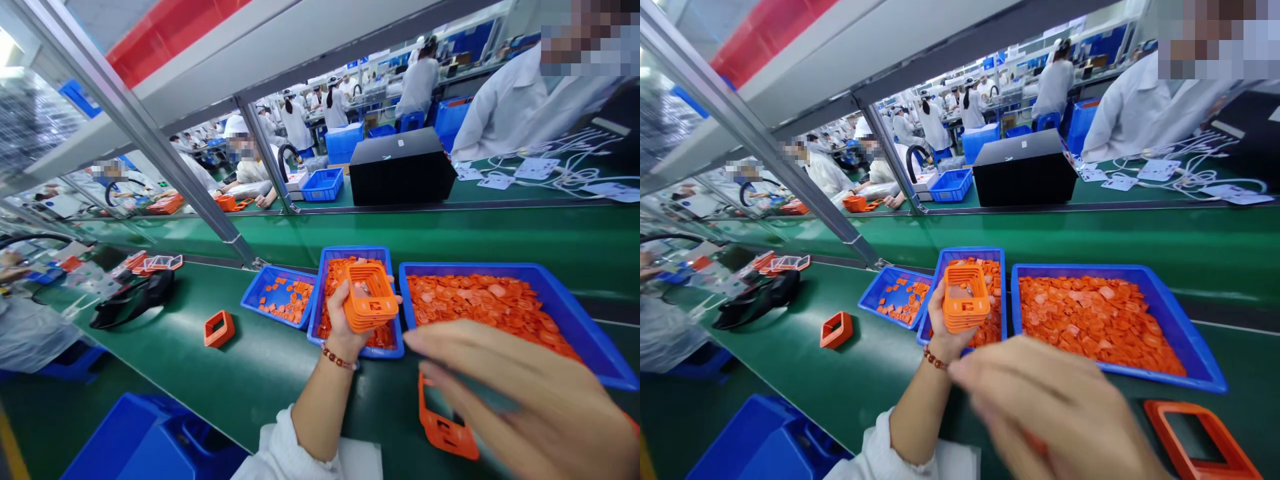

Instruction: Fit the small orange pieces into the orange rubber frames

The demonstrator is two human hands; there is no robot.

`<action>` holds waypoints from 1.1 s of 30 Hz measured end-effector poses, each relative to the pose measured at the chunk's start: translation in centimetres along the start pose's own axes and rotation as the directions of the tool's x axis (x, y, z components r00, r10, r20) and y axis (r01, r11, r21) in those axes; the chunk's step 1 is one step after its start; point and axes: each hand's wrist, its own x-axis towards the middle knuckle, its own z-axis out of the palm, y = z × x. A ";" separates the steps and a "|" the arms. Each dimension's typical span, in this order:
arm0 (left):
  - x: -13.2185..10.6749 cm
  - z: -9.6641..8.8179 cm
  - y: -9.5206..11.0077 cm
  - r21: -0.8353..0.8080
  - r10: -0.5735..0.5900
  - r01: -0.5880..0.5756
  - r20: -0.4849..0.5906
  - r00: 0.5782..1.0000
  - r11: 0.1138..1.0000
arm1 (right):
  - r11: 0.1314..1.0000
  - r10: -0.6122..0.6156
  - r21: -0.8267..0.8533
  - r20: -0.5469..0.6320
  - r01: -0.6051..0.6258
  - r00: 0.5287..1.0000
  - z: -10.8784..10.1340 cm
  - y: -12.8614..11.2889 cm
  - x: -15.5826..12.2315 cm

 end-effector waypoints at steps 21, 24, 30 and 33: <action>-0.3 0.2 -1.0 0.040 0.009 -0.010 0.027 1.000 0.999 | 0.987 0.150 -0.067 0.058 -0.146 0.987 2.2 6.2 -0.1; -0.2 0.4 -1.0 0.050 0.055 -0.057 0.036 0.998 0.997 | 0.973 0.229 -0.043 0.034 -0.228 0.973 2.3 6.2 0.0; -0.2 0.9 -0.9 0.088 0.012 -0.018 0.075 0.997 0.996 | 0.950 0.294 0.100 0.041 -0.297 0.955 2.1 5.8 0.4; -0.1 0.8 -1.0 0.086 0.039 -0.048 0.095 0.995 0.995 | 0.945 0.311 0.100 0.034 -0.313 0.950 2.1 5.6 0.5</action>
